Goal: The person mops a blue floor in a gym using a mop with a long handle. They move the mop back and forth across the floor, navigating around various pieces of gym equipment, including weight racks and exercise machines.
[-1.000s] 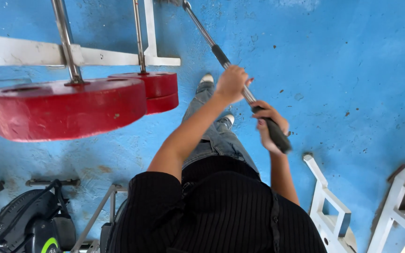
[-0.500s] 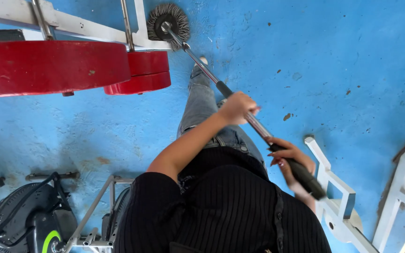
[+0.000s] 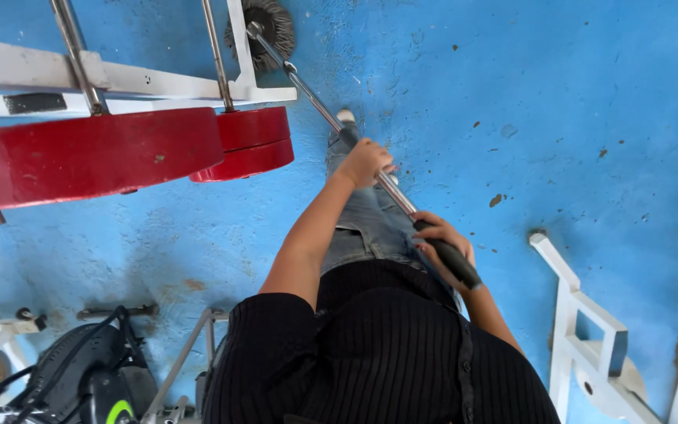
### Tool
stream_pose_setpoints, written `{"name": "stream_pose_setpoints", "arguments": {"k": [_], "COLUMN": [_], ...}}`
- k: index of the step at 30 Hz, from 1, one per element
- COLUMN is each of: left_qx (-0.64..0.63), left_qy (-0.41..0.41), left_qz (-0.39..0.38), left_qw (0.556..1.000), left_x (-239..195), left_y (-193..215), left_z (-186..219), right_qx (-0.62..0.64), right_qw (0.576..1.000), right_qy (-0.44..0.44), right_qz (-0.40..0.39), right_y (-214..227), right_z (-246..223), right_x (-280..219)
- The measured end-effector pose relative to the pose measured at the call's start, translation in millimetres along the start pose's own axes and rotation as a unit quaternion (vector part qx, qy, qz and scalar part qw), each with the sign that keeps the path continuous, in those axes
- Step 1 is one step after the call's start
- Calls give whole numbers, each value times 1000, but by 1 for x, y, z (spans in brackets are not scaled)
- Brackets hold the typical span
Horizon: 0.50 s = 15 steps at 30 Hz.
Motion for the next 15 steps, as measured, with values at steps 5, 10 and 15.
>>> {"name": "stream_pose_setpoints", "arguments": {"k": [5, 10, 15], "left_qx": [-17, -35, -204], "left_qy": [-5, 14, -15], "left_qz": [246, 306, 214], "left_qw": [969, 951, 955], "left_x": [25, 70, 95], "left_y": [38, 63, 125], "left_z": [-13, 69, 214], "right_qx": [-7, -52, -141], "right_qw": [1000, 996, 984], "right_qy": [17, 4, -69], "right_qz": [23, 65, 89], "right_y": [23, 80, 138], "right_z": [-40, -89, -156], "right_x": [36, 11, -63]}}
Point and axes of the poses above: each hand's wrist, its own x-axis towards the middle knuckle, its own y-axis out of the back of the hand, z = x × y, the point moved 8 cm from there along x, towards the middle knuckle, and after that the axes turned 2 degrees about -z, right-handed, at the moved point
